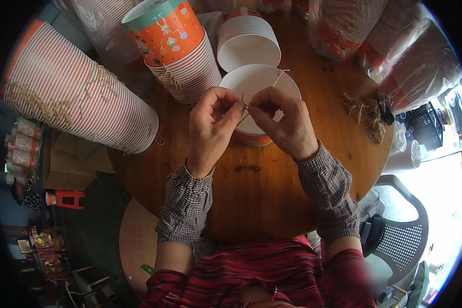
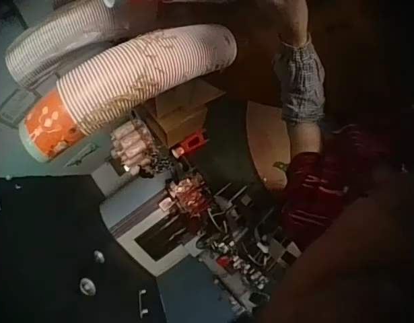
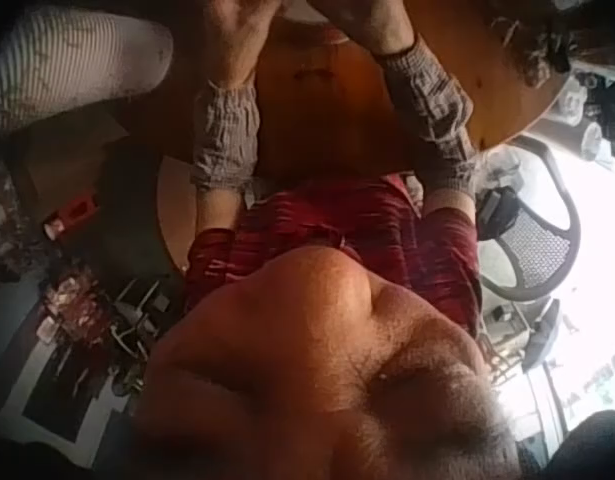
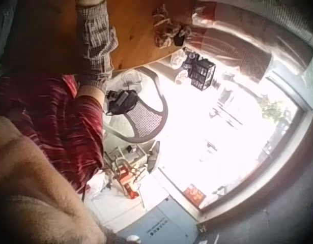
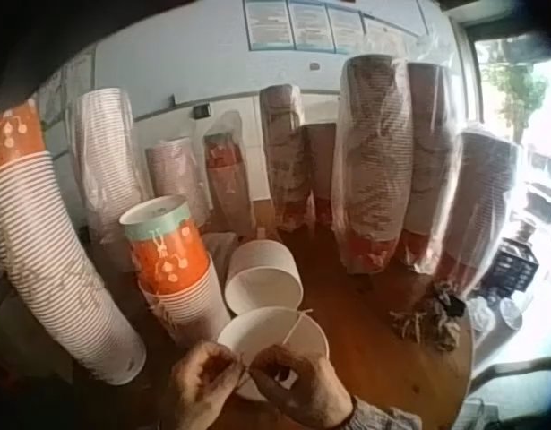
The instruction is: Threading and tying string handles onto decorated paper buckets at a wooden table.
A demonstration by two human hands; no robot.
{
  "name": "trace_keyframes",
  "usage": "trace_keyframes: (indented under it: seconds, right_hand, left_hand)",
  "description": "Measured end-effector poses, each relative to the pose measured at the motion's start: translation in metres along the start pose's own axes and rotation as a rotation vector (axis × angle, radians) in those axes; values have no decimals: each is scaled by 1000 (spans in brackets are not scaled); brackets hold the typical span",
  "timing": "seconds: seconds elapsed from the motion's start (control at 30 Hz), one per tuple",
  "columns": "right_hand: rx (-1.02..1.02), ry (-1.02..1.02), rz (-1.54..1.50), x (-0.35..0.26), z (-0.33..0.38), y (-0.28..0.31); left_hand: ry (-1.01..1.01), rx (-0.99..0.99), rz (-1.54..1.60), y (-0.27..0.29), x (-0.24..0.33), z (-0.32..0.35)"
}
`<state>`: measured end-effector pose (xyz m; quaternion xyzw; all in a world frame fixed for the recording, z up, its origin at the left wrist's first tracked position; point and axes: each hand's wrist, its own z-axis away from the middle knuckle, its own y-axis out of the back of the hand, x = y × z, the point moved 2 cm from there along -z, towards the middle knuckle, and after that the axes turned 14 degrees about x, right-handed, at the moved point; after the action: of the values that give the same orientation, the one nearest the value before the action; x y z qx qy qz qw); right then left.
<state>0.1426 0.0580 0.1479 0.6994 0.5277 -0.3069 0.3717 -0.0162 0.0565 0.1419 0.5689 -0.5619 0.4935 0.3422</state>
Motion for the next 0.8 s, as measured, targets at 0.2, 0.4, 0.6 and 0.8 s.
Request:
trace_keyframes:
  seconds: [0.2, 0.4, 0.6, 0.8]
  right_hand:
    - [29, 7, -5, 0, 0, 1]
    - [20, -28, 8, 0, 0, 1]
    - [29, 47, 74, 0, -1, 2]
    - [31, 137, 59, -1, 0, 0]
  left_hand:
    - [-182, -6, -246, -2, -1, 3]
    - [-460, 52, -414, -6, 2, 4]
    - [-315, 16, -379, -4, 2, 4]
    - [135, -110, -29, 4, -1, -2]
